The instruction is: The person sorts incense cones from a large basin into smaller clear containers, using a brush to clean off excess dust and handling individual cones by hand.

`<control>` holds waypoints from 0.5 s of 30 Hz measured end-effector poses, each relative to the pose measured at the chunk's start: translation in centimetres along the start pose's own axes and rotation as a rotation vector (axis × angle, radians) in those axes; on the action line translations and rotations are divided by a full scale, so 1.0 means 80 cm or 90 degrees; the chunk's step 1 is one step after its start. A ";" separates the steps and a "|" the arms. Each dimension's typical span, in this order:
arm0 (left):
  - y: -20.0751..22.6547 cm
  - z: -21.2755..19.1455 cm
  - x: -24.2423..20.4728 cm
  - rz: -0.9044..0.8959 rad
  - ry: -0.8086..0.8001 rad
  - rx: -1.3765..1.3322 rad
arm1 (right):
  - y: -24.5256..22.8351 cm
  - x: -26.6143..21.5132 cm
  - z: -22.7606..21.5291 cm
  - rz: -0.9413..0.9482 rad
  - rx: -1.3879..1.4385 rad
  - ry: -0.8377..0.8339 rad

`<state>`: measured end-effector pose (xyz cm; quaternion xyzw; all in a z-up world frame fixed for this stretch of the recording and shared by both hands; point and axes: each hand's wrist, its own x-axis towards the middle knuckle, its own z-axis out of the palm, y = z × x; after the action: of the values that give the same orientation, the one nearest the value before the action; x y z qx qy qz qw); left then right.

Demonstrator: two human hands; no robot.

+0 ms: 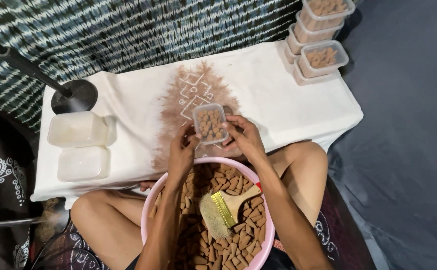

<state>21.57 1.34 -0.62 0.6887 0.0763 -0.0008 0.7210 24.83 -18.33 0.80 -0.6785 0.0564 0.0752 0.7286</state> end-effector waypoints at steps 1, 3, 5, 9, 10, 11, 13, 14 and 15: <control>-0.002 0.004 0.000 0.002 -0.003 0.001 | -0.001 -0.003 -0.007 -0.002 0.001 0.003; -0.009 0.015 0.002 -0.009 -0.024 -0.005 | -0.003 -0.010 -0.022 0.016 0.010 0.014; -0.020 0.020 0.010 -0.016 -0.040 0.011 | -0.006 -0.007 -0.038 0.017 0.005 0.011; -0.034 0.043 0.045 0.000 -0.096 0.068 | -0.026 -0.010 -0.065 0.047 -0.022 -0.014; -0.028 0.051 0.044 0.002 -0.102 0.069 | -0.017 -0.004 -0.076 0.045 -0.020 -0.009; -0.022 0.060 0.043 0.005 -0.104 0.051 | -0.008 0.003 -0.087 0.044 -0.033 -0.005; -0.012 0.077 0.045 0.009 -0.111 0.033 | -0.001 0.011 -0.106 0.043 -0.046 0.002; -0.008 0.085 0.046 -0.008 -0.112 0.020 | -0.001 0.010 -0.114 0.037 -0.047 0.012; -0.004 0.094 0.048 -0.024 -0.113 0.008 | -0.002 0.010 -0.122 0.031 -0.048 0.023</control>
<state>26.14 -5.75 -1.05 0.6886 0.0251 -0.0762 0.7207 25.83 -28.04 0.11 -0.7050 0.0831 0.0831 0.6994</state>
